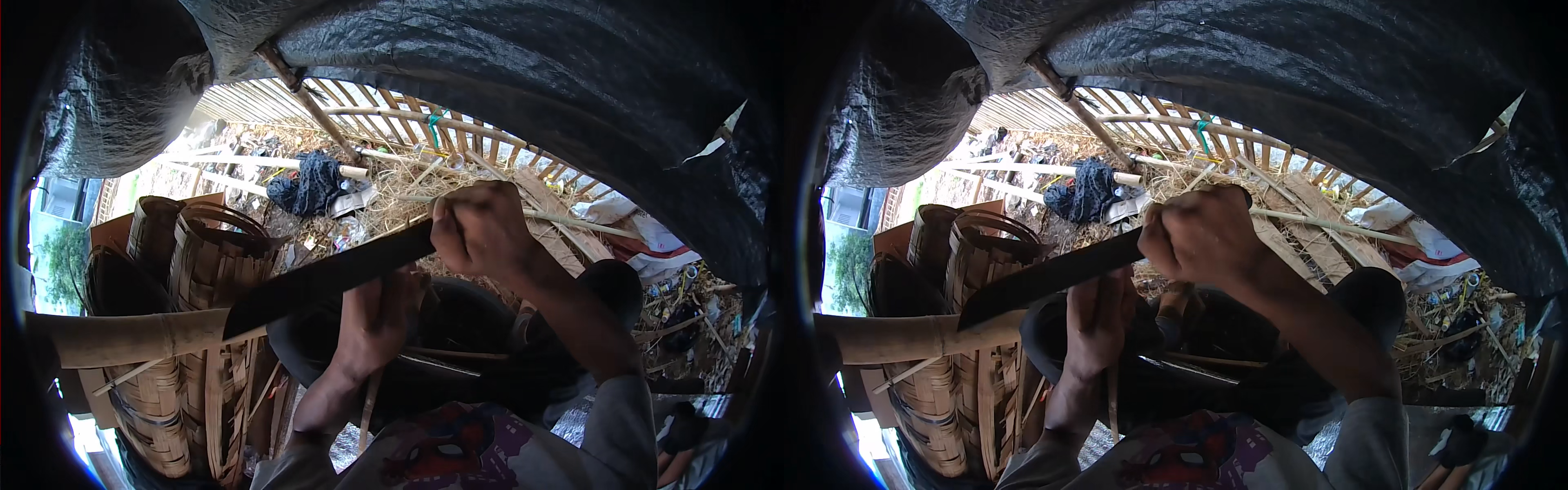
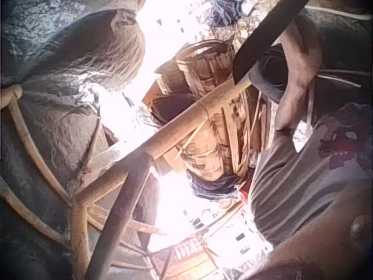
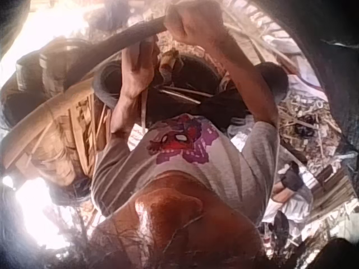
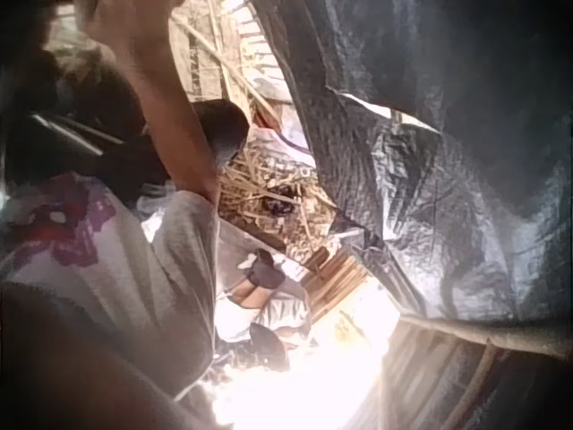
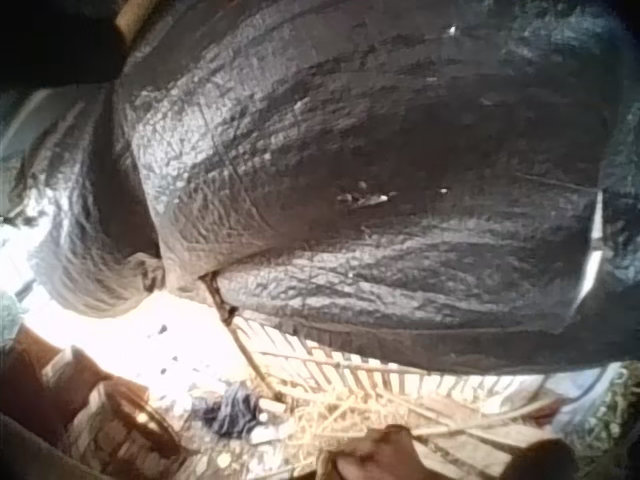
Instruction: The person carves a bamboo stick by shaving down its tip using a knife.
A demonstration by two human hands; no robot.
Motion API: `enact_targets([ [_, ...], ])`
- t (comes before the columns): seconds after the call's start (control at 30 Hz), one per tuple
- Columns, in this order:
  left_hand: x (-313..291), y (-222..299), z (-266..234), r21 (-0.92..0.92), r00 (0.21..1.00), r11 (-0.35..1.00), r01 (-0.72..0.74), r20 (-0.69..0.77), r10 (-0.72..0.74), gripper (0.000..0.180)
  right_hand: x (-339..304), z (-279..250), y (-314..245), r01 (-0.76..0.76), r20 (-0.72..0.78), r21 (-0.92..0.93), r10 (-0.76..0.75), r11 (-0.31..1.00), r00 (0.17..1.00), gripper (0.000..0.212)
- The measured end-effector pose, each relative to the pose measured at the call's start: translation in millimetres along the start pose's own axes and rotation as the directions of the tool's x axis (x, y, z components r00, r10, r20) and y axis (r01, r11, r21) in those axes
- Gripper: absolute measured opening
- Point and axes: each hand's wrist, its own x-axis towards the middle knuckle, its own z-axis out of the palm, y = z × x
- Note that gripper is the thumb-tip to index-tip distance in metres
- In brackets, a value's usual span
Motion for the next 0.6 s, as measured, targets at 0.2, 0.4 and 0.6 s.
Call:
enact_targets([
  [0.2, -1, 8, 2, -0.079, 0.999, 0.996, -0.028, -0.034, 0.025, 0.013, 6, -4, 69, -0.551, 0.01, 0.03, 0.551, 0.834, 0.835, 0.045],
  [0.4, 2, 10, 1, -0.128, 0.998, 0.991, 0.027, -0.06, -0.035, 0.016, 6, -15, 7, -0.169, 0.011, 0.146, 0.17, 0.975, 0.985, 0.026],
  [0.6, 3, 16, 0, -0.396, 0.979, 0.897, 0.197, 0.037, -0.199, 0.019, 3, -15, -18, -0.055, 0.037, 0.128, 0.05, 0.99, 0.998, 0.028],
])
